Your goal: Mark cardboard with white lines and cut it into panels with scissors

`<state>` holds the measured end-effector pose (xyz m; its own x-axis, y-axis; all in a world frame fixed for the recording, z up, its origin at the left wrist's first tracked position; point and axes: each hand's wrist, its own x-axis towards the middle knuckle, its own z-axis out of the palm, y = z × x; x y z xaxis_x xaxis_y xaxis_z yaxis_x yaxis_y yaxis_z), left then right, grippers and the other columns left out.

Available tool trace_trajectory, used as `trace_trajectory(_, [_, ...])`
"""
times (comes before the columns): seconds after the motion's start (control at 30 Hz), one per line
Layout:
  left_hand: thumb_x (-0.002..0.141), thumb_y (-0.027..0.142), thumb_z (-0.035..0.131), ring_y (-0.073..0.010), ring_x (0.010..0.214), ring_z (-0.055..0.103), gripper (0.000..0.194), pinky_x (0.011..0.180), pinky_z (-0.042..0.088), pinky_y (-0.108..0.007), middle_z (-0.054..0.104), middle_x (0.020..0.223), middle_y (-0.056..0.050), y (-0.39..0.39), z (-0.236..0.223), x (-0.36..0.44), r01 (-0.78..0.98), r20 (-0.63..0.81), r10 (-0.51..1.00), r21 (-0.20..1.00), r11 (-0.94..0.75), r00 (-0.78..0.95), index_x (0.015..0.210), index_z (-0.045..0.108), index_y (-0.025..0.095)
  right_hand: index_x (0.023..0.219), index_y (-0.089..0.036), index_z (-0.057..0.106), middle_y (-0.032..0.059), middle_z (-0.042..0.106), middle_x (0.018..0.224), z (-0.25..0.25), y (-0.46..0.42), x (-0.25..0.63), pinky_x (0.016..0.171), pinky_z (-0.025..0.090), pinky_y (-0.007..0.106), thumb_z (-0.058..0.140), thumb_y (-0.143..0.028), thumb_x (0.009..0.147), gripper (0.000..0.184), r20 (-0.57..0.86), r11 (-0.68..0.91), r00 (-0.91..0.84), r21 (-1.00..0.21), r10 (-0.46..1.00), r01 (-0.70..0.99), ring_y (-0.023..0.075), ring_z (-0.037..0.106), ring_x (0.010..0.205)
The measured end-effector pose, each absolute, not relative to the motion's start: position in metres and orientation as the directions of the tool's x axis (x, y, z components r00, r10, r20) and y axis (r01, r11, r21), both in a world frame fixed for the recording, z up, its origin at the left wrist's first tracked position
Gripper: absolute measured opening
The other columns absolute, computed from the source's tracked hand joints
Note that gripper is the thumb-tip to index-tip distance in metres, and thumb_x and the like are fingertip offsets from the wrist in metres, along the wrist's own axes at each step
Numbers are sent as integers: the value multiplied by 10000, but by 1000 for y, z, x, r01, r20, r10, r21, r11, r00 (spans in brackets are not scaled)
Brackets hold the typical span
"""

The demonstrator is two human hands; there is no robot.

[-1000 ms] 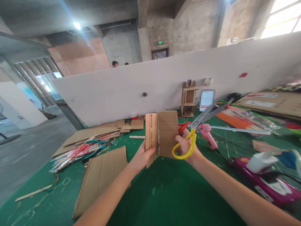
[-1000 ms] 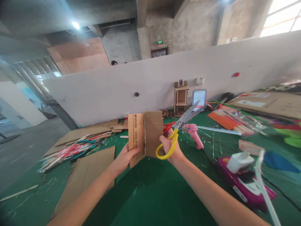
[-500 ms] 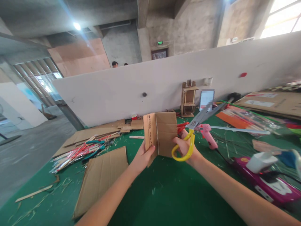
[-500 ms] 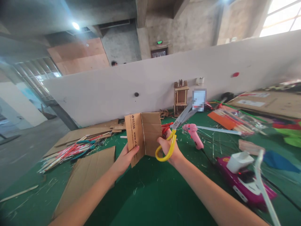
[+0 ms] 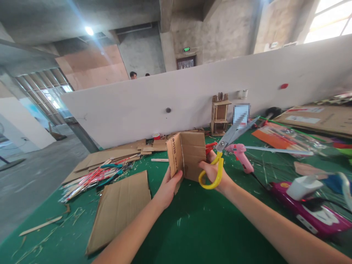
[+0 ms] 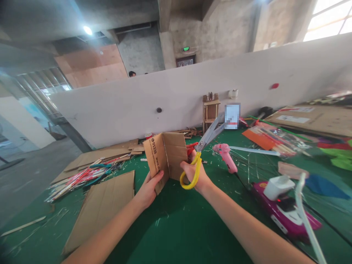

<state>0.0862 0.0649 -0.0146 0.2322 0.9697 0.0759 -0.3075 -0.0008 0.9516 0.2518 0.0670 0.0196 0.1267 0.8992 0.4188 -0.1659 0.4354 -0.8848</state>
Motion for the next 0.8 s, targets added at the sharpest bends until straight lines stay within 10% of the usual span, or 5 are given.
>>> trace_trajectory(0.4, [703,346,720,-276,1113,561,697,971,409,-393,666,1103,-84,59,2,83,-289,44,958,956,42,283,1335,447,231,1041,-230,562,43,652,1099,20,64,246,923,450,374,536,-114,604,453,371,396,140,-871,918,-292,228,600,1021])
trace_trajectory(0.6, [724,333,664,-236,1115,539,732,970,384,-338,597,1197,-61,60,37,71,-111,243,940,969,-222,239,1373,331,268,988,-234,600,27,691,930,38,58,240,751,515,339,625,-333,732,276,370,340,-67,-901,927,-270,203,650,818])
trace_trajectory(0.73, [745,285,602,-208,1006,569,700,875,429,-314,577,1126,-28,72,72,43,95,304,932,940,-327,198,1365,277,304,706,-200,590,20,637,578,48,67,244,587,494,296,449,-554,844,406,273,283,-76,-923,959,261,180,620,558])
trace_trajectory(0.8, [740,312,601,-222,974,575,687,828,446,-326,564,1126,-34,78,86,18,260,242,948,921,-291,205,1350,285,299,646,-198,593,41,626,532,52,77,250,578,472,282,379,-605,858,506,244,180,7,-736,970,652,197,633,566])
